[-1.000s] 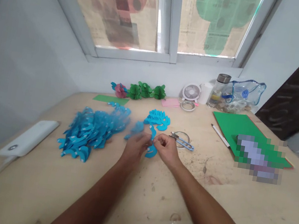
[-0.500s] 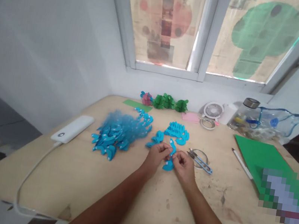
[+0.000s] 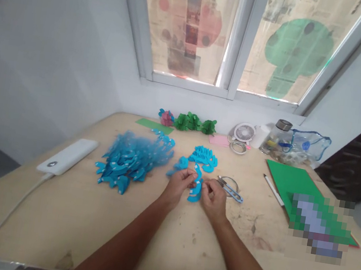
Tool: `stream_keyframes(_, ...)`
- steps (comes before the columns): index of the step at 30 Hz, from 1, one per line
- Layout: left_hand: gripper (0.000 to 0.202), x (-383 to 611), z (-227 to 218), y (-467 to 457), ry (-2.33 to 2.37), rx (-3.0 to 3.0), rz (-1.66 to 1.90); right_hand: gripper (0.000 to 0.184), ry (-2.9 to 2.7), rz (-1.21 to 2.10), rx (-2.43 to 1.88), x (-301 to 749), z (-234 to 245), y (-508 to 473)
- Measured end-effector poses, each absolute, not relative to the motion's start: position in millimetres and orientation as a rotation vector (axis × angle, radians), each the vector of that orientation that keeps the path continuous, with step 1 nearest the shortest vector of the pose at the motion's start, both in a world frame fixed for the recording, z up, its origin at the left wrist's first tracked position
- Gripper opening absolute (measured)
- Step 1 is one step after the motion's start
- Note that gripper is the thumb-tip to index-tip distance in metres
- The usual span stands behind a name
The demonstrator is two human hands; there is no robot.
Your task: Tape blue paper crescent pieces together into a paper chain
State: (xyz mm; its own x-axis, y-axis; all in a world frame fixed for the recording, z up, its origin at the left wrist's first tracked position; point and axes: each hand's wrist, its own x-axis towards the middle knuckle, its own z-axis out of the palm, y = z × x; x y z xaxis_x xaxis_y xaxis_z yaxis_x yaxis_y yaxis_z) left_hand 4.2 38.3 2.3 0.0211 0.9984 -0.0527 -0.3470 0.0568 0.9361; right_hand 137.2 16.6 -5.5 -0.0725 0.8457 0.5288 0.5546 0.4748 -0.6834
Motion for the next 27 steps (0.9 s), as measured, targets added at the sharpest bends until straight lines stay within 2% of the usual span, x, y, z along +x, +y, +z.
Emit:
stream_keyframes(6, 0.017, -21.8, 23.8, 47.3, 1.232, 0.992, 1.423, 0.021, -1.728, 0.216, -1.235, 145.3, -2.5, 18.6)
stream_keyframes(11, 0.019, -86.1, 43.7, 54.2, 1.670, 1.361, 1.444, 0.023, -1.501, 0.162, -1.397, 168.6, 6.7, 29.9)
stream_keyframes(15, 0.027, -132.9, 42.6, 54.8, 2.296, 1.648, 1.060, 0.027, -1.462, 0.195, -1.632, 197.6, 11.2, 41.7)
stream_keyframes(17, 0.029, -137.6, 37.7, 51.6, 2.404, 1.824, 0.974, 0.026, -1.577, 0.203, -1.749, 208.1, 12.7, 43.9)
stream_keyframes(20, 0.026, -118.0, 28.7, 42.2, 2.330, 1.994, 1.074, 0.020, -1.772, 0.161, -1.880, 214.7, 15.5, 43.1)
stream_keyframes(27, 0.017, -33.1, 12.9, 30.8, 1.667, 1.974, 1.160, 0.012, -2.226, -0.077, -1.970, 211.3, 15.4, 41.0)
